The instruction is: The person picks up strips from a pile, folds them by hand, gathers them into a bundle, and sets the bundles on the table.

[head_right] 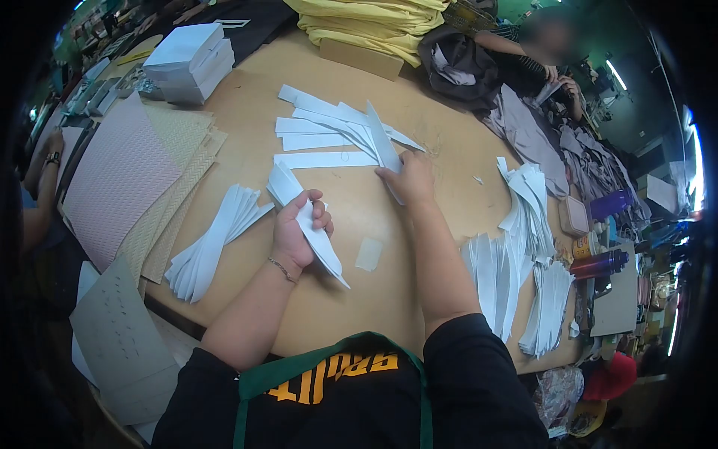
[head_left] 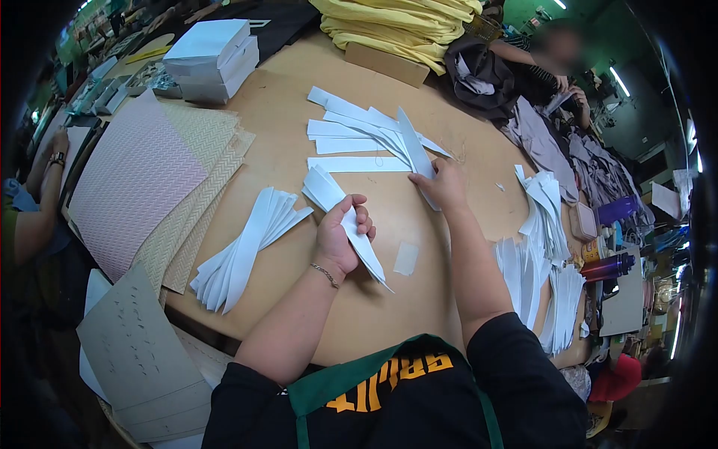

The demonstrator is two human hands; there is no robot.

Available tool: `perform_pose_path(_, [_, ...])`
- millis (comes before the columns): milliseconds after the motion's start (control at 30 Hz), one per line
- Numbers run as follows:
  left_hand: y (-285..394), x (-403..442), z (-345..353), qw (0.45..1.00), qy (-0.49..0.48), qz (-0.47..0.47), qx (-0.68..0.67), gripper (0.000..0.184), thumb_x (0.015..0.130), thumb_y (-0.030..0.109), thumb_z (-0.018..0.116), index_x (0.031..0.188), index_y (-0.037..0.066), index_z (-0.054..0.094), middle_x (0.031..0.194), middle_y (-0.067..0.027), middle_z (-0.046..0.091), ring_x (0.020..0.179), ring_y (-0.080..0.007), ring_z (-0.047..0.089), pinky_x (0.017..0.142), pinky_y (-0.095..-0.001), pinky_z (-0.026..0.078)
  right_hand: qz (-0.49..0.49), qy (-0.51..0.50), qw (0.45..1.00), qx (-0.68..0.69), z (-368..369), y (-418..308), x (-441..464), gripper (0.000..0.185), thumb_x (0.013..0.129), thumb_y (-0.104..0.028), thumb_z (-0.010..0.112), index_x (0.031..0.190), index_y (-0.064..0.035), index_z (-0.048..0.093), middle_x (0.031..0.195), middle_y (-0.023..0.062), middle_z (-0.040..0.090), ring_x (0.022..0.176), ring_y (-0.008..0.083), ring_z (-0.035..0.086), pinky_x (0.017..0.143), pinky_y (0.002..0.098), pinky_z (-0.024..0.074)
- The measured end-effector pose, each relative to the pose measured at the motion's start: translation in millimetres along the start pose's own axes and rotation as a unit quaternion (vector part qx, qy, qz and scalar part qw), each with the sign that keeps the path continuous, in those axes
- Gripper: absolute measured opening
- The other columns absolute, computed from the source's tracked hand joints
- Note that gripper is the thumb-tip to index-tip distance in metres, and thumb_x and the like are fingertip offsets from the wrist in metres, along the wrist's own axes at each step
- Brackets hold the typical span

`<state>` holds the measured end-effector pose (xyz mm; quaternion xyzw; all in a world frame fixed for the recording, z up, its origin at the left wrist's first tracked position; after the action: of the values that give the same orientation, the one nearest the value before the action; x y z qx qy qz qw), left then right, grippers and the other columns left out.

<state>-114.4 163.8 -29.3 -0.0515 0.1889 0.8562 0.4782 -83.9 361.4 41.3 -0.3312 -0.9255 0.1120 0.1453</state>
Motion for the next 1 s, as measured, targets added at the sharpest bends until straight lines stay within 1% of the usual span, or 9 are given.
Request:
perform_pose_path(167, [1.1, -1.3, 1.1, 1.000, 0.004, 0.002, -0.002, 0.018, 0.082, 0.023, 0.046, 0.089, 0.007, 0.048, 0.059, 0.0002, 0.043, 0.049, -0.0091, 0.038, 0.054, -0.0246, 0.034, 0.022, 0.002, 0.999, 0.042, 5.7, 3.0, 2.3, 0.037, 0.060, -0.027, 0.070, 0.079, 0.0011, 0.056, 0.084, 0.0160, 0.056, 0.080, 0.0281, 0.053, 0.072, 0.0354, 0.0426])
perform_pose_path(233, [1.4, -1.3, 1.2, 1.000, 0.003, 0.001, -0.002, 0.018, 0.081, 0.023, 0.046, 0.089, 0.007, 0.048, 0.059, 0.0004, 0.043, 0.049, -0.0091, 0.038, 0.054, -0.0247, 0.034, 0.084, -0.080, 0.976, 0.183, 26.4, 23.9, 5.9, 0.032, 0.063, -0.022, 0.069, 0.082, -0.0004, 0.056, 0.085, 0.0121, 0.057, 0.079, 0.0222, 0.054, 0.070, 0.0327, 0.0428])
perform_pose_path(367, [-0.4, -1.7, -0.4, 1.000, 0.007, -0.004, -0.009, 0.019, 0.080, 0.023, 0.047, 0.089, 0.006, 0.048, 0.059, 0.0003, 0.044, 0.049, -0.0091, 0.039, 0.054, -0.0248, 0.035, 0.157, -0.233, 0.784, 0.553, 22.4, 7.1, -4.9, 0.029, 0.070, -0.013, 0.065, 0.095, -0.0031, 0.054, 0.087, 0.0047, 0.056, 0.078, 0.0117, 0.052, 0.065, 0.0262, 0.0419])
perform_pose_path(533, [-2.5, -2.6, 0.4, 1.000, 0.018, -0.015, -0.012, 0.022, 0.079, 0.025, 0.048, 0.091, 0.006, 0.048, 0.058, 0.0001, 0.044, 0.048, -0.0091, 0.040, 0.054, -0.0247, 0.035, 0.058, -0.233, 0.706, 0.667, -32.5, -39.9, 13.5, 0.022, 0.082, -0.013, 0.052, 0.102, -0.0031, 0.049, 0.076, 0.0034, 0.057, 0.064, 0.0095, 0.054, 0.058, 0.0219, 0.0447])
perform_pose_path(633, [-2.2, -2.4, 3.3, 1.000, -0.002, -0.014, -0.022, 0.032, 0.078, 0.035, 0.050, 0.092, 0.006, 0.048, 0.058, 0.0002, 0.043, 0.049, -0.0097, 0.040, 0.055, -0.0250, 0.036, -0.015, -0.211, 0.666, 0.715, -69.4, -82.3, 8.8, 0.024, 0.084, -0.013, 0.049, 0.105, -0.0039, 0.049, 0.089, 0.0020, 0.055, 0.077, 0.0073, 0.051, 0.068, 0.0222, 0.0410])
perform_pose_path(733, [-0.1, -7.4, 10.8, 1.000, -0.023, -0.009, -0.017, 0.049, 0.075, 0.049, 0.052, 0.097, 0.006, 0.048, 0.071, -0.0022, 0.050, 0.064, -0.0130, 0.049, 0.062, -0.0264, 0.040, -0.039, -0.239, 0.679, 0.693, -55.7, -107.1, -15.2, 0.023, 0.084, -0.014, 0.049, 0.104, -0.0035, 0.049, 0.090, 0.0021, 0.055, 0.078, 0.0070, 0.051, 0.070, 0.0220, 0.0405])
perform_pose_path(833, [3.3, -13.4, 24.0, 0.998, -0.038, 0.018, -0.041, 0.065, 0.069, 0.060, 0.052, 0.104, 0.005, 0.046, 0.093, -0.0062, 0.053, 0.089, -0.0188, 0.051, 0.074, -0.0322, 0.043, 0.009, -0.309, 0.780, 0.544, -13.2, -115.8, -69.2, 0.024, 0.081, -0.016, 0.054, 0.100, -0.0011, 0.052, 0.086, 0.0009, 0.055, 0.082, 0.0080, 0.049, 0.074, 0.0235, 0.0393])
perform_pose_path(867, [11.2, -14.9, 32.6, 0.992, -0.072, 0.065, -0.078, 0.060, 0.072, 0.052, 0.054, 0.109, 0.005, 0.044, 0.110, -0.0094, 0.048, 0.105, -0.0231, 0.045, 0.083, -0.0381, 0.041, -0.021, -0.297, 0.807, 0.510, 1.7, -113.8, -82.5, 0.026, 0.079, -0.017, 0.057, 0.098, 0.0003, 0.054, 0.085, 0.0017, 0.056, 0.080, 0.0098, 0.051, 0.074, 0.0248, 0.0400])
perform_pose_path(1000, [-3.3, -13.0, 25.1, 0.999, -0.049, 0.018, 0.005, 0.040, 0.081, 0.029, 0.051, 0.113, 0.007, 0.041, 0.101, -0.0100, 0.052, 0.100, -0.0240, 0.049, 0.090, -0.0419, 0.036, -0.067, -0.360, 0.881, 0.300, 6.7, -95.4, -89.1, 0.020, 0.076, -0.021, 0.062, 0.078, -0.0007, 0.061, 0.063, -0.0007, 0.055, 0.060, 0.0072, 0.048, 0.055, 0.0222, 0.0393])
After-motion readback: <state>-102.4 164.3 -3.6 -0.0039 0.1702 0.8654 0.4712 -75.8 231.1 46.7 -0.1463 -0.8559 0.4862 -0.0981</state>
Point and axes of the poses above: each hand's wrist, its own x-axis towards the middle knuckle, its own z-axis out of the palm, y = z × x, the point moved 10 cm from there along x, towards the middle knuckle
